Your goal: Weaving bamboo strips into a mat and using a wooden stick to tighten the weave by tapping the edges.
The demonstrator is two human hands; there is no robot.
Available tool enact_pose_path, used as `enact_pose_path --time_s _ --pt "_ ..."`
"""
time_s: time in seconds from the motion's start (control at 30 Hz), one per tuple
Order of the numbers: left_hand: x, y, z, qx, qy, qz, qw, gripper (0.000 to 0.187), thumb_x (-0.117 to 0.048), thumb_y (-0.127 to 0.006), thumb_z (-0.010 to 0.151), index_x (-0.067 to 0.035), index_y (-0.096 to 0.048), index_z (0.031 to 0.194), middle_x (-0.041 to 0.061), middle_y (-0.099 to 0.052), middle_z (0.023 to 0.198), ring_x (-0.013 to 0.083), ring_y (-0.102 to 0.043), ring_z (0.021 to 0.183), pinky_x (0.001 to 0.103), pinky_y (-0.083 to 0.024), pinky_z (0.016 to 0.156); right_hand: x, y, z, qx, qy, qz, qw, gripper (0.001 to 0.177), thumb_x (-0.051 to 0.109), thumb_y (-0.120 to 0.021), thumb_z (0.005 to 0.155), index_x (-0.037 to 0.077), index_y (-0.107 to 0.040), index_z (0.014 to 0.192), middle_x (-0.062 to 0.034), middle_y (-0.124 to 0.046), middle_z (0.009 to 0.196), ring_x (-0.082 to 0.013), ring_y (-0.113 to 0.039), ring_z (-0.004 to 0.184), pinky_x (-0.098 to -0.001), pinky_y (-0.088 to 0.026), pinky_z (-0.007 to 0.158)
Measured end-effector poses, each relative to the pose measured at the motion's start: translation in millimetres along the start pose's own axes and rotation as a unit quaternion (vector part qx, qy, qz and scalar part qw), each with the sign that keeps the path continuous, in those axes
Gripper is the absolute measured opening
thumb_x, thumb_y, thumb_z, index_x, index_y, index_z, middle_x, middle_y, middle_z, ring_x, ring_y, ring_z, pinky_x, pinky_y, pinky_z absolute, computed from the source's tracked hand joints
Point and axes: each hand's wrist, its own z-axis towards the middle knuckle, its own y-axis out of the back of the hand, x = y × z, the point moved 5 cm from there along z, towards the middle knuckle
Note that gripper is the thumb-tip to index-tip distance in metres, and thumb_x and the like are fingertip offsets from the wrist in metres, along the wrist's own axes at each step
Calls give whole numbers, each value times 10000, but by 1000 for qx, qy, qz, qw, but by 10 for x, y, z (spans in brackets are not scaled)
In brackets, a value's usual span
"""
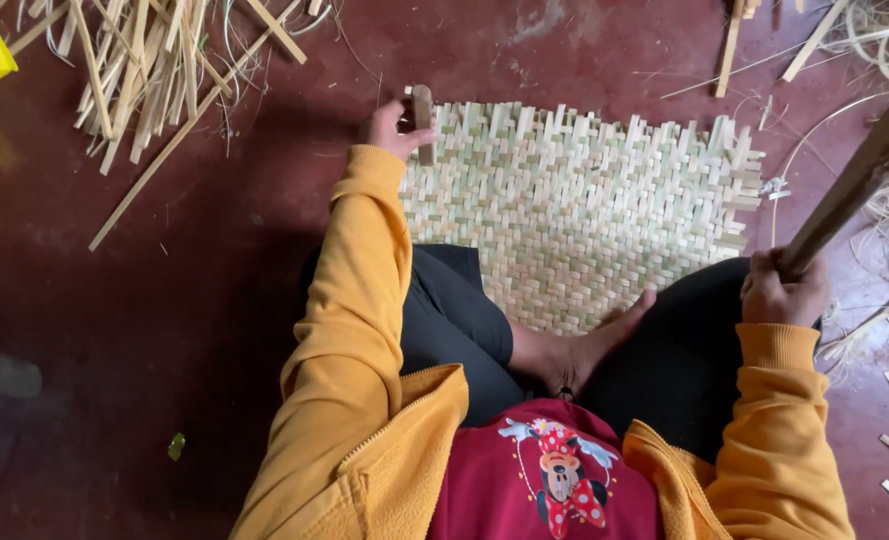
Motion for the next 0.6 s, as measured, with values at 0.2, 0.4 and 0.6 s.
enact_pose_path --time_s 0.2,0.4,0.6 --pt "4 -63 -8 23 -38 -27 999 464 -194 -882 727 -64 -685 1127 95 -748 1080 245 -712 989 363 -553 895 20 -26 17 -8 -25 -29 999 155 -59 -594 1137 53 -488 1121 -31 -520 778 -128 -498 591 -257 -444 548" --pt "254 -137 67 0 -75 -37 996 411 -182 -808 814 -48 -656 1172 122 -737 1130 267 -712 1035 372 -558 899 -12 -13 37 -10 -6 -64 998 133 -33 -627 1131 34 -517 1098 -59 -558 808 -142 -519 597 -261 -454 553" --pt "705 -36 158 -91 83 -143 982 507 -69 -708 723 -67 -564 1208 98 -713 1062 277 -732 979 385 -582 899 -9 -6 38 -9 13 -99 995 118 -22 -646 1116 35 -545 1095 -55 -558 774 -155 -520 589 -278 -451 551"
